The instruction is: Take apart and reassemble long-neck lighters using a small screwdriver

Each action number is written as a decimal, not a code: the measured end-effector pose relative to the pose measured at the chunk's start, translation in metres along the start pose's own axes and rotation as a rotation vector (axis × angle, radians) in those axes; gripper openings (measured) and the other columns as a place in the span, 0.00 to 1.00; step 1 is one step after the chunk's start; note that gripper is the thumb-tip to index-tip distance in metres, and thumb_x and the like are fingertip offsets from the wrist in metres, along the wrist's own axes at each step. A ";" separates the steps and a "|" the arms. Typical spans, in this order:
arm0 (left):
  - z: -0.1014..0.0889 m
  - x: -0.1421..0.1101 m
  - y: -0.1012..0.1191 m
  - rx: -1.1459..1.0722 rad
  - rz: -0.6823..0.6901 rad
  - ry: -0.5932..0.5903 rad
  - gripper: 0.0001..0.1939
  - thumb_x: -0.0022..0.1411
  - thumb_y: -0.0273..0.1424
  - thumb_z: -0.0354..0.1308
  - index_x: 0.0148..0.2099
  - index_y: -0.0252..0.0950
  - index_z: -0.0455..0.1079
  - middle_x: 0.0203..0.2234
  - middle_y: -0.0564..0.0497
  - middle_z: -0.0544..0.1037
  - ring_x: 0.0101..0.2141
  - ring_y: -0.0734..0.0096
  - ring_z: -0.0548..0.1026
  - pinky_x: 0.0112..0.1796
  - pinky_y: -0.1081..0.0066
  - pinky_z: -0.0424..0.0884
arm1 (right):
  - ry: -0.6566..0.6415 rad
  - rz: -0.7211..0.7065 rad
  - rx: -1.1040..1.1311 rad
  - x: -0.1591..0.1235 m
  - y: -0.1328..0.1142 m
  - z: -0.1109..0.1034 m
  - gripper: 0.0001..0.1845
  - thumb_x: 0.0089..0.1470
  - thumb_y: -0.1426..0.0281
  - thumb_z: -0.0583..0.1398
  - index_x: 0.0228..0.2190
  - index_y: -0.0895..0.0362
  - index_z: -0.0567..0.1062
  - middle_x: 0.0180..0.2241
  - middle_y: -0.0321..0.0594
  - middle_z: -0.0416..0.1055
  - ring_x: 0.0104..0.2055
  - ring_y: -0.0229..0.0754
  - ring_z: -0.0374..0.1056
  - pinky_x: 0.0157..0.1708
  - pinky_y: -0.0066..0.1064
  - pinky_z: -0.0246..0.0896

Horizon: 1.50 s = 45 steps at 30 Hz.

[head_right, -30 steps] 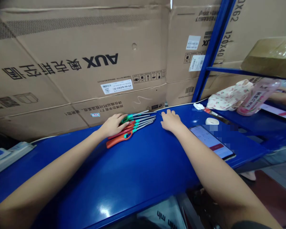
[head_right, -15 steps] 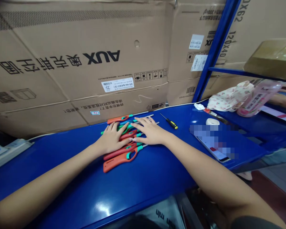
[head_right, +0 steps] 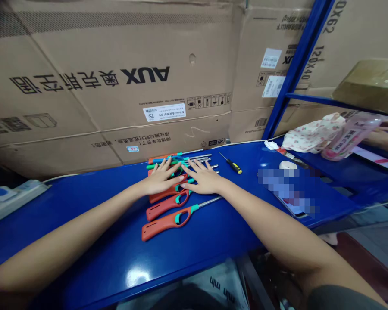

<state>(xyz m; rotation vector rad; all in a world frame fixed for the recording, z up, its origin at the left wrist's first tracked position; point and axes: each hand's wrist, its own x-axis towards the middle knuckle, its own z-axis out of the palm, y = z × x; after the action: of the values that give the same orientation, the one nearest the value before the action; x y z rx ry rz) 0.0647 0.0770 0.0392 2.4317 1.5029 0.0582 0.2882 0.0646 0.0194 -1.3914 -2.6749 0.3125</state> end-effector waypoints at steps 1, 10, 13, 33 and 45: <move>-0.001 -0.004 0.001 -0.030 0.008 -0.011 0.45 0.64 0.64 0.36 0.75 0.48 0.41 0.73 0.45 0.31 0.70 0.43 0.30 0.65 0.39 0.37 | -0.015 0.019 0.008 0.000 0.000 0.000 0.51 0.58 0.35 0.43 0.71 0.51 0.44 0.73 0.48 0.31 0.74 0.58 0.27 0.68 0.61 0.23; 0.015 -0.043 -0.015 0.117 0.068 0.091 0.48 0.62 0.64 0.45 0.75 0.48 0.39 0.72 0.44 0.36 0.70 0.39 0.36 0.66 0.39 0.41 | 0.004 0.068 0.015 0.001 0.000 0.001 0.53 0.57 0.35 0.44 0.71 0.55 0.46 0.72 0.51 0.31 0.74 0.58 0.28 0.68 0.60 0.22; 0.020 -0.041 -0.017 0.158 0.083 0.112 0.47 0.63 0.63 0.46 0.75 0.47 0.40 0.72 0.44 0.36 0.70 0.38 0.35 0.66 0.39 0.41 | 0.022 -0.005 0.003 -0.001 -0.003 0.000 0.51 0.59 0.37 0.45 0.71 0.55 0.46 0.73 0.49 0.31 0.74 0.58 0.27 0.68 0.61 0.21; 0.037 -0.119 0.026 0.133 0.457 0.075 0.29 0.74 0.35 0.43 0.74 0.51 0.44 0.72 0.50 0.47 0.70 0.51 0.48 0.65 0.38 0.47 | 0.129 0.106 -0.157 -0.009 0.002 -0.021 0.31 0.68 0.57 0.48 0.68 0.53 0.57 0.72 0.48 0.42 0.73 0.55 0.41 0.69 0.55 0.34; 0.039 -0.097 0.013 0.028 0.460 0.184 0.26 0.72 0.38 0.48 0.71 0.48 0.55 0.69 0.47 0.59 0.68 0.50 0.54 0.65 0.41 0.51 | 0.025 0.747 -0.151 -0.031 0.069 -0.060 0.22 0.51 0.72 0.62 0.49 0.60 0.74 0.45 0.54 0.75 0.46 0.53 0.73 0.44 0.39 0.66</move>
<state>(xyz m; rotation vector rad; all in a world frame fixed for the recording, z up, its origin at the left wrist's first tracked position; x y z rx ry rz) 0.0385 -0.0226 0.0161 2.8079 0.9787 0.3638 0.3725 0.0855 0.0614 -2.3760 -2.0789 0.1428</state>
